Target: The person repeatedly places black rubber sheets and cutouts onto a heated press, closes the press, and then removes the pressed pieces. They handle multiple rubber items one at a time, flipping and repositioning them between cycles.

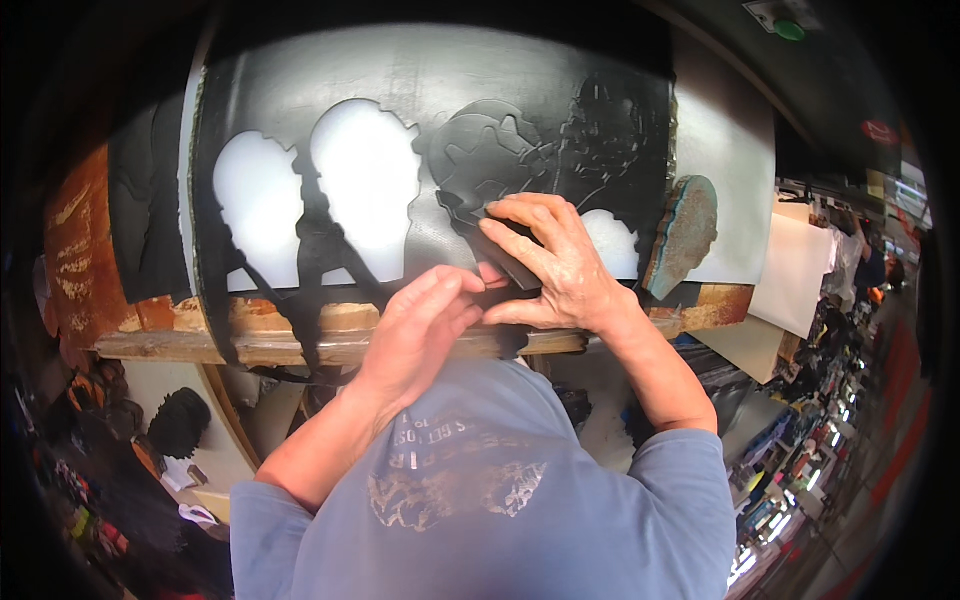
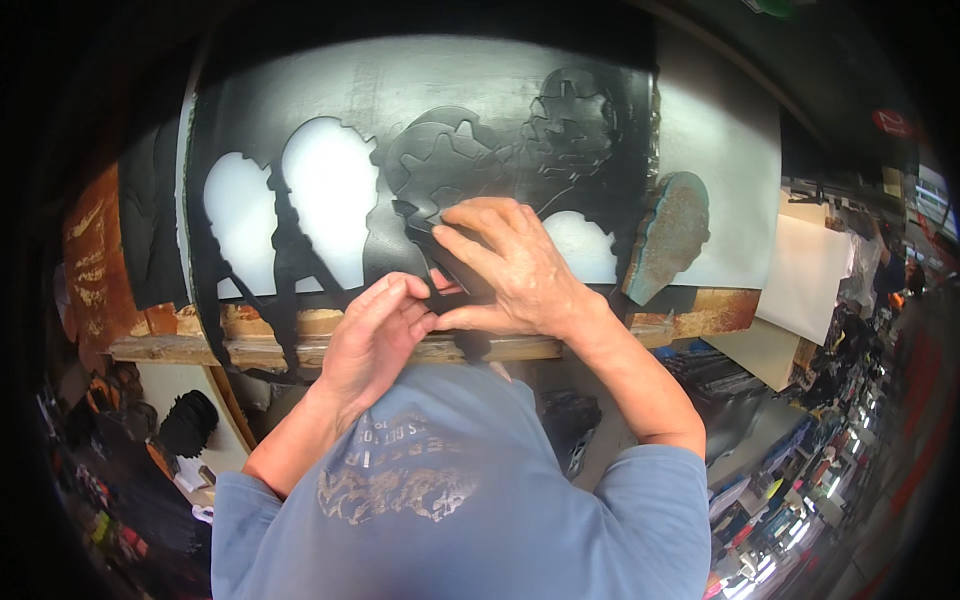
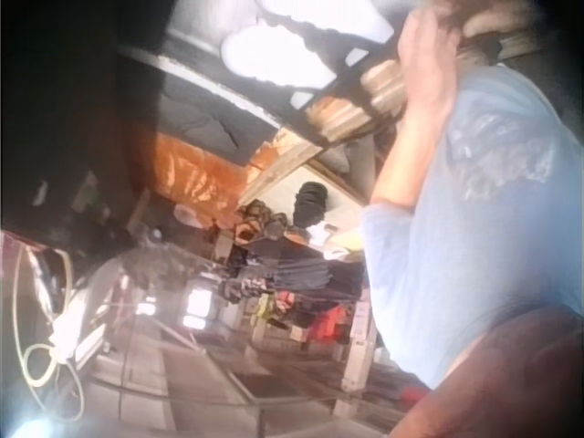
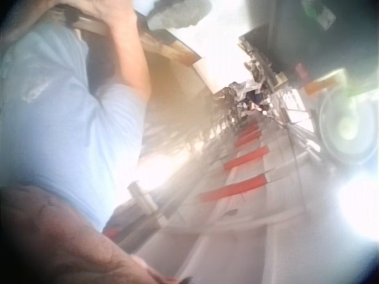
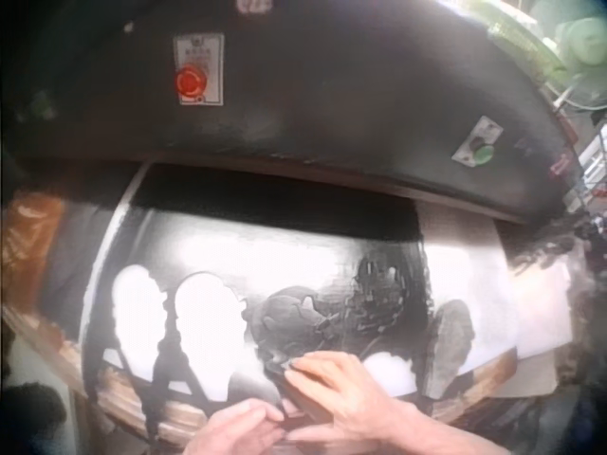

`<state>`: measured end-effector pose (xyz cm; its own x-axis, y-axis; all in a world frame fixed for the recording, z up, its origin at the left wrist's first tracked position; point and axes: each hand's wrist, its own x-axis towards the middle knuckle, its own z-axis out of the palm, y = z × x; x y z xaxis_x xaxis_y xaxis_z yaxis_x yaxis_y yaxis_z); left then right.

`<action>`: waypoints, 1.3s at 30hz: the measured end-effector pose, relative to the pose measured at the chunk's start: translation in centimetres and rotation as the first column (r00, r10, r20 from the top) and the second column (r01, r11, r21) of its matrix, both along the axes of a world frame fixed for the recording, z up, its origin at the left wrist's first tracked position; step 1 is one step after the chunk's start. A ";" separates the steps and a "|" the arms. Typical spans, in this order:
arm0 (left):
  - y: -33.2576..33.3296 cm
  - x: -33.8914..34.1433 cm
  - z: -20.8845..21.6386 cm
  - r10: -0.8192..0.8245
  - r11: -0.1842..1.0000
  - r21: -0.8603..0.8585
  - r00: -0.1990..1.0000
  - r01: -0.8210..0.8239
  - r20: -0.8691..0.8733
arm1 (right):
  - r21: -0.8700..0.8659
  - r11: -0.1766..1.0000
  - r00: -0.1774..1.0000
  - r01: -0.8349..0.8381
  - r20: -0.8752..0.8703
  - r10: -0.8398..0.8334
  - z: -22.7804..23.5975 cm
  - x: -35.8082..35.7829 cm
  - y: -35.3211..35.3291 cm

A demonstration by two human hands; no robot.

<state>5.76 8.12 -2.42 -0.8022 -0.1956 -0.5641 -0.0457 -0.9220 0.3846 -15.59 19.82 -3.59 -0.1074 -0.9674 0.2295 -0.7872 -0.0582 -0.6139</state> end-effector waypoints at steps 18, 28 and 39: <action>-2.4 -1.7 5.8 -0.121 0.560 -0.737 0.918 0.378 0.379 | -0.231 0.360 0.423 0.904 0.360 -0.831 5.3 -11.3 2.3; -1.7 -11.3 1.7 -0.128 0.916 -0.345 0.965 0.204 0.230 | -0.223 0.897 0.870 0.381 -0.242 -0.429 -2.2 -6.7 2.1; -2.4 -13.4 -1.5 -0.178 0.940 -0.291 0.984 0.179 0.031 | -0.096 0.928 0.918 0.361 -0.140 -0.371 0.0 -7.1 2.0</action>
